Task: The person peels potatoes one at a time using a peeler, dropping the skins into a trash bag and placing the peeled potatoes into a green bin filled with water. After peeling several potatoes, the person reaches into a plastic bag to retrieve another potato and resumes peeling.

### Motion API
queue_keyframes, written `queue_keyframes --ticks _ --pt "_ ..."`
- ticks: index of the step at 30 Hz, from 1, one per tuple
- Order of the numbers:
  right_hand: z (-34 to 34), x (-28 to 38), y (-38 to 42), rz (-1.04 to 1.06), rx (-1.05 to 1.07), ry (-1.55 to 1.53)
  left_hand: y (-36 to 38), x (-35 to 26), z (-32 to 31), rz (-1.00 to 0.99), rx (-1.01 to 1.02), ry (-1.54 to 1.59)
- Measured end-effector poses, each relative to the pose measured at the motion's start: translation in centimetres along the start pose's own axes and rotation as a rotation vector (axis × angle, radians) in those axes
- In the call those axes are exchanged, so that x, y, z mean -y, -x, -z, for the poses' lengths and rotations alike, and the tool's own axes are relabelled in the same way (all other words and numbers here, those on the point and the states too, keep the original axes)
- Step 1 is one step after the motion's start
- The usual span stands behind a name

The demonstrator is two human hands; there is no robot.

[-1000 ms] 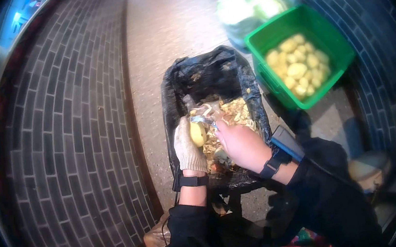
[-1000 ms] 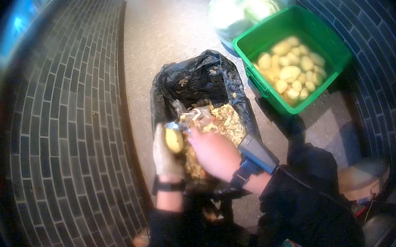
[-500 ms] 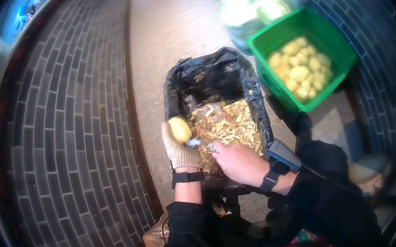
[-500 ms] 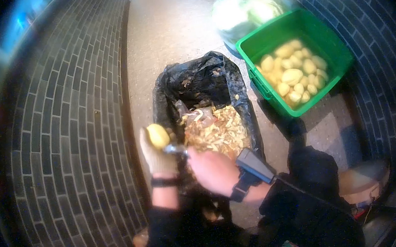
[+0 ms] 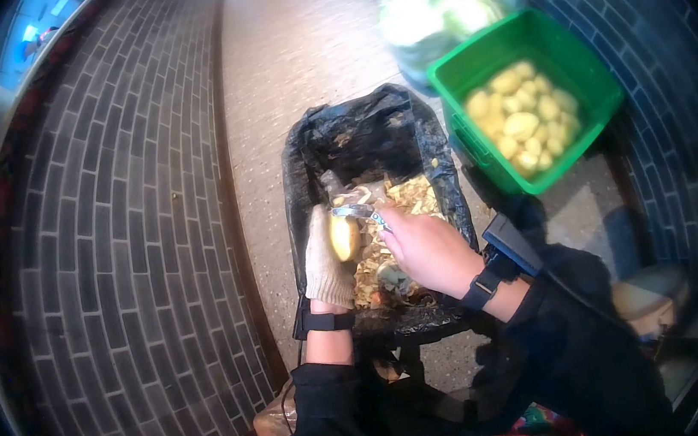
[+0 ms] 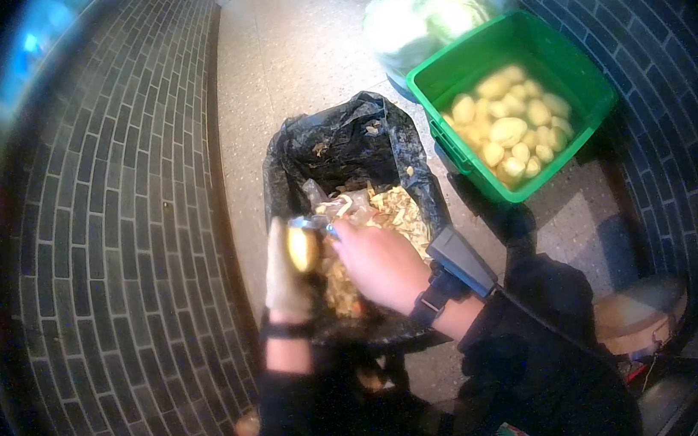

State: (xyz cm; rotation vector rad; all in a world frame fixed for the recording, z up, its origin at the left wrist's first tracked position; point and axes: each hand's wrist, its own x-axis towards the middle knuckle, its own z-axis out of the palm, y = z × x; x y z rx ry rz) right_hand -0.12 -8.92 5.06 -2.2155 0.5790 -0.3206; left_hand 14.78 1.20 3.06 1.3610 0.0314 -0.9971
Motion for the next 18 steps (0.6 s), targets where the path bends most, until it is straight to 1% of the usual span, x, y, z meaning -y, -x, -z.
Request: queue_keyframes --ticks 2,4,5,7,8,10,11,13,17,18 --pt "0.3 0.3 0.0 -0.004 0.008 0.014 0.2 0.0 -0.5 -0.027 -0.029 -0.023" --pt "0.2 0.5 0.0 -0.008 0.017 0.028 0.8 -0.3 -1.0 -0.127 -0.085 -0.105" --pt "0.1 0.6 0.0 -0.026 0.039 0.037 0.7 -0.3 -1.0 -0.126 -0.085 -0.105" --pt "-0.6 1.0 0.0 -0.045 0.062 0.045 0.6 -0.2 -0.9 -0.272 -0.085 -0.144" --pt "-1.3 1.2 0.1 -0.065 0.043 0.068 0.3 0.2 -0.6 -0.272 -0.086 -0.143" --pt "-2.0 1.4 0.2 -0.084 0.023 0.09 -0.5 1.0 -0.3 -0.285 -0.189 -0.04" --pt "-2.1 1.5 0.2 -0.09 0.04 0.106 -0.5 1.0 -0.3 -0.286 -0.189 -0.041" --pt "-2.5 1.6 0.2 -0.099 0.053 0.119 -0.2 0.9 -0.5 -0.301 -0.269 -0.056" --pt "-3.0 1.8 1.2 -0.07 0.035 0.109 -1.9 2.0 0.9 -0.355 -0.267 -0.087" --pt "-3.3 2.3 1.7 -0.061 0.05 0.088 -2.8 1.9 1.6 -0.303 -0.284 0.004"
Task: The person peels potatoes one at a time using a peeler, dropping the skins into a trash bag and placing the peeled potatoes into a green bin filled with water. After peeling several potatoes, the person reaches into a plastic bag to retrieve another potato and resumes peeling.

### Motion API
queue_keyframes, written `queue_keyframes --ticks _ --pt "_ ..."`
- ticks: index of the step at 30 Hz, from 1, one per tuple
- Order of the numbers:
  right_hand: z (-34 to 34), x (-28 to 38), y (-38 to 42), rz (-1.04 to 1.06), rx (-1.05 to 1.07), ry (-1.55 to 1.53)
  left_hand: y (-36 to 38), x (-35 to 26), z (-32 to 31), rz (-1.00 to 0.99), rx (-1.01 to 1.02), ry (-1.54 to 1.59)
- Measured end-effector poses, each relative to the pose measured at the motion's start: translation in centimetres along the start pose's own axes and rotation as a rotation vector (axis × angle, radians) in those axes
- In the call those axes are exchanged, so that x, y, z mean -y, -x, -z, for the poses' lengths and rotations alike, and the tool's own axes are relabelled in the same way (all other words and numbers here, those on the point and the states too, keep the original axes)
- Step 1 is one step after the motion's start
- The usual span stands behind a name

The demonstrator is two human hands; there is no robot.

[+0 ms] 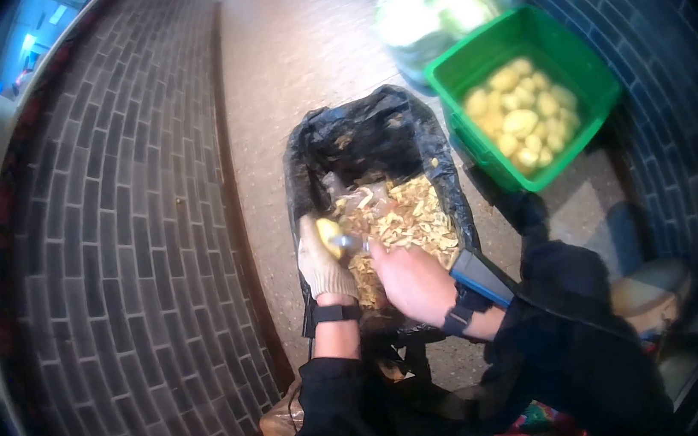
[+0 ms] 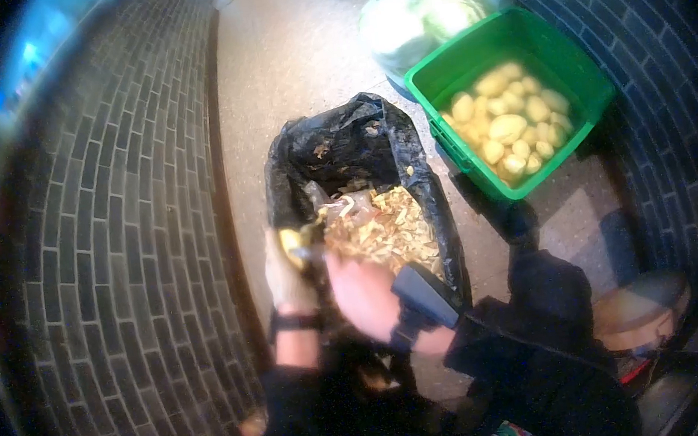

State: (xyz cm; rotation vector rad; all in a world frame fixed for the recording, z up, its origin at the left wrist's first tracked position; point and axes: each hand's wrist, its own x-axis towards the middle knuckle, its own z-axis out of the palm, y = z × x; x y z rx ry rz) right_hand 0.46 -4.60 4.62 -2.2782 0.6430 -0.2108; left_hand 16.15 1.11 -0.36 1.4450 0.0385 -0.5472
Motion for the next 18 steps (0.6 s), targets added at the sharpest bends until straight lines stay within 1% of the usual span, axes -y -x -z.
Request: queue_keyframes --ticks 1,2,4,5,6,7,8,9,10,12,14,15,16,18 --pt "-0.6 0.5 0.9 0.034 0.066 -0.082 -0.6 -0.6 0.1 0.056 -0.035 0.076" --pt "-1.4 1.2 1.2 -0.047 0.178 -0.105 -1.1 -1.2 0.2 0.044 -0.038 0.068" --pt "-1.1 0.5 0.8 0.028 0.068 -0.139 -1.6 -1.5 0.4 0.19 0.068 0.293" --pt "-0.5 0.2 0.4 0.047 0.05 -0.125 -0.8 -1.9 0.5 0.228 0.219 0.351" --pt "0.4 -0.2 -0.2 0.07 0.03 -0.106 -0.1 -2.0 0.0 0.228 0.211 0.367" --pt "1.5 -0.2 -0.7 0.017 0.055 -0.061 0.8 -2.6 -1.2 0.224 0.108 0.374" --pt "2.1 -0.6 -1.3 0.023 0.057 -0.055 1.2 -2.9 -1.9 0.22 0.007 0.376" --pt "2.6 -1.1 -1.6 0.037 -0.004 -0.032 0.4 -2.3 -1.5 0.292 0.044 0.394" --pt "2.9 -1.5 -1.8 0.046 -0.068 -0.013 0.4 -2.0 -1.6 0.293 0.047 0.39" --pt "3.2 -2.0 -1.9 0.041 -0.09 -0.005 0.8 -1.3 -1.8 0.245 0.196 0.293" --pt "2.8 -1.8 -1.5 0.039 -0.068 0.072 1.0 -0.9 -1.8 0.232 0.177 0.215" --pt "2.3 -1.4 -1.0 0.03 -0.068 0.068 0.9 -0.5 -1.7 0.177 0.111 0.158" --pt "1.5 -0.8 -0.3 0.034 -0.07 0.131 0.6 -0.2 -1.3 0.117 0.044 0.101" --pt "-0.9 0.0 0.7 0.037 -0.086 0.2 -0.2 0.2 -0.2 0.124 0.082 0.16"
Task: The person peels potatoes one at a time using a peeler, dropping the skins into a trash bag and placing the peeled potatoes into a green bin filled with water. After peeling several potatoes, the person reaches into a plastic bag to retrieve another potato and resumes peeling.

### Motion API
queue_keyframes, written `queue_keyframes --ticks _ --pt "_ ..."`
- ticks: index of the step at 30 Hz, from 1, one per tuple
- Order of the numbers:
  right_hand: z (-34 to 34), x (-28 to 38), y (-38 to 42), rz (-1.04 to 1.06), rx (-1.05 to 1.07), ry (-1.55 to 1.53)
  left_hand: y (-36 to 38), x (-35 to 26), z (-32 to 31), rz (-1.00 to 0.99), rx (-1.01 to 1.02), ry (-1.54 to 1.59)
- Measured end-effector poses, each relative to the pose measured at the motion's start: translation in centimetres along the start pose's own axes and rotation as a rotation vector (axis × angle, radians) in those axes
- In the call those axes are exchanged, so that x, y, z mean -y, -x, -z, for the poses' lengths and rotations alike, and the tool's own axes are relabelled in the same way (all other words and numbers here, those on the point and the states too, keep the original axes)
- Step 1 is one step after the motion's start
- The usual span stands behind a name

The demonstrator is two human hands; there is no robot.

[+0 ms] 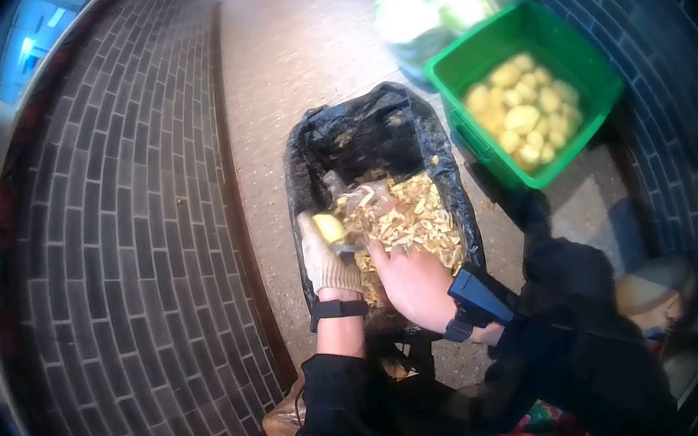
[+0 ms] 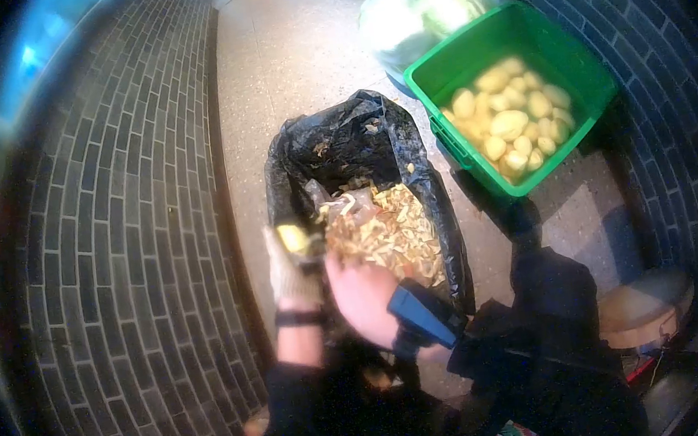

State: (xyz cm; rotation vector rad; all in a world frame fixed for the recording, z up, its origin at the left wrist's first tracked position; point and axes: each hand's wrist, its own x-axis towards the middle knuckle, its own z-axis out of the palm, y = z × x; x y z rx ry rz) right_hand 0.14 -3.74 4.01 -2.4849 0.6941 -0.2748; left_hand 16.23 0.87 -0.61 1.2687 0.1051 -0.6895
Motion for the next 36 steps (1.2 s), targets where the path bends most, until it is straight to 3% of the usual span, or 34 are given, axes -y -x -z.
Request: queue_keyframes --ticks 2,6,10,15,20,22,23,27,31,34,36 --pt "0.3 0.1 0.0 -0.02 0.212 -0.107 1.2 -1.2 -0.9 0.058 -0.129 0.14" --pt "1.0 -1.0 -0.8 0.031 0.177 -0.221 1.4 -2.5 -0.5 0.074 0.035 0.247" --pt "2.7 -2.8 -2.4 0.01 0.011 -0.235 2.0 -2.8 -0.7 0.207 0.094 0.271" --pt "2.4 -2.8 -2.4 0.024 -0.029 -0.153 3.3 -2.5 -2.1 0.183 0.109 -0.059" --pt "0.8 -0.4 -0.7 -0.008 -0.034 0.001 0.5 -0.2 0.5 0.088 -0.01 0.045" --pt "0.1 0.4 0.3 0.04 0.158 -0.047 0.4 -1.4 1.6 0.202 0.249 0.243" --pt "-0.6 0.9 0.9 -0.016 0.166 -0.157 0.4 -1.7 -0.2 0.156 -0.119 0.165" --pt "0.9 -0.1 -0.4 0.022 0.189 -0.234 1.5 -3.1 -0.2 0.149 0.041 0.277" --pt "2.5 -1.9 -2.0 0.016 0.057 -0.221 1.3 -3.2 0.0 0.17 0.07 0.319" --pt "2.6 -2.8 -2.6 0.039 -0.005 -0.192 2.7 -3.6 -1.4 0.297 0.054 0.285" --pt "2.3 -2.8 -2.6 0.045 0.024 -0.17 4.0 -4.1 -2.6 0.322 0.031 0.278"
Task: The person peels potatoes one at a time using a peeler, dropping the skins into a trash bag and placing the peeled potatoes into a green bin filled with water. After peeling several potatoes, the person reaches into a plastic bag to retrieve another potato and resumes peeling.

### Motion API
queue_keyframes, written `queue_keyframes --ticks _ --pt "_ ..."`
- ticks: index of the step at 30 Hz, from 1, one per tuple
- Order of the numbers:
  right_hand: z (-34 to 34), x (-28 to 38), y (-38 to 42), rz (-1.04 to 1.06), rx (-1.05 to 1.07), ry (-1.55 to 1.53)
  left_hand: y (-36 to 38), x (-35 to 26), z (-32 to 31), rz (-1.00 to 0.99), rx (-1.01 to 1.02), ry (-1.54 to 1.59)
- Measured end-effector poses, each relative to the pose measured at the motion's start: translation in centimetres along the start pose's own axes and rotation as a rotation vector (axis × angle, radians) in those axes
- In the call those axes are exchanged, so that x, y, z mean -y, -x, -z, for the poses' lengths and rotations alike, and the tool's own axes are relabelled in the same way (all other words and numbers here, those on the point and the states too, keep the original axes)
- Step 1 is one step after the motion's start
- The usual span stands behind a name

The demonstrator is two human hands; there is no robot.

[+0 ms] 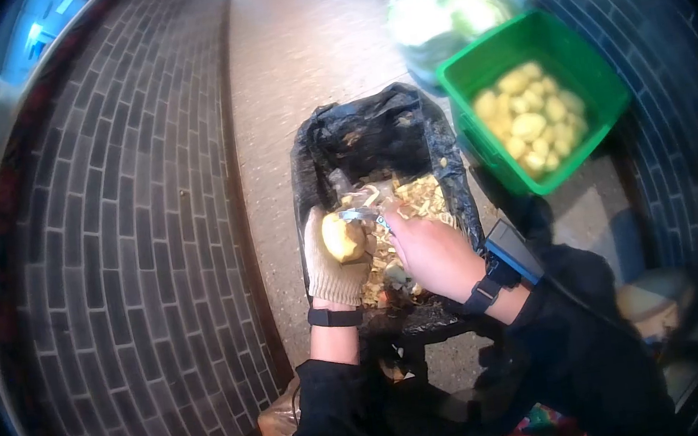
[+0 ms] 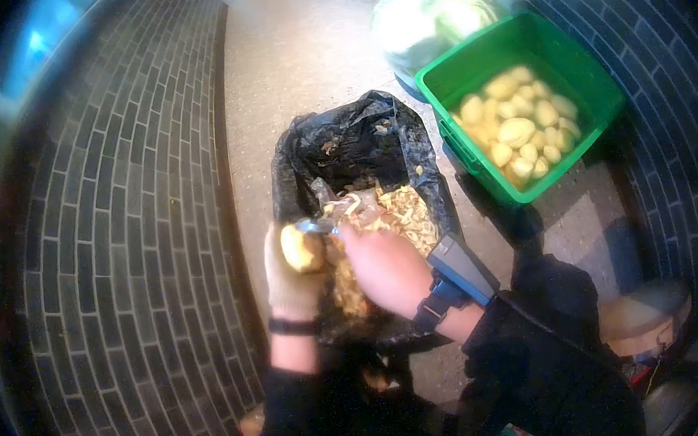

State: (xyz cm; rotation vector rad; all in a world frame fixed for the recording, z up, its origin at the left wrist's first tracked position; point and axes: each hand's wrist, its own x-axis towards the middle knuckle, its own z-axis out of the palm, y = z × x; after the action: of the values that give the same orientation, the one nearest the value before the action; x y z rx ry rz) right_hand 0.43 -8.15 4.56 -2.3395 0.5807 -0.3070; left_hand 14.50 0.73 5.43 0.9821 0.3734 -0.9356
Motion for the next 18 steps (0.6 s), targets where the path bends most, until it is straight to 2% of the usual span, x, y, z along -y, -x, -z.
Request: queue_keyframes --ticks 5,8,10,12,15,18 --pt "-1.6 1.9 1.1 -0.068 0.042 0.108 -1.4 -0.1 2.0 0.021 0.117 -0.026" --pt "-2.0 2.8 1.9 -0.049 0.05 0.1 -2.3 0.1 2.8 -0.092 0.028 0.012" --pt "-2.6 3.3 3.2 0.026 0.166 0.124 -2.8 0.1 3.0 -0.215 -0.119 0.049" --pt "-4.3 3.1 3.6 0.006 0.126 0.033 -3.3 -0.2 3.4 -0.223 -0.096 0.011" --pt "-2.7 2.7 2.6 0.029 0.102 -0.047 -3.0 -0.7 3.7 -0.251 -0.056 -0.042" --pt "-0.8 1.9 1.2 0.001 0.035 -0.014 -2.2 -0.7 3.1 -0.158 -0.021 0.059"
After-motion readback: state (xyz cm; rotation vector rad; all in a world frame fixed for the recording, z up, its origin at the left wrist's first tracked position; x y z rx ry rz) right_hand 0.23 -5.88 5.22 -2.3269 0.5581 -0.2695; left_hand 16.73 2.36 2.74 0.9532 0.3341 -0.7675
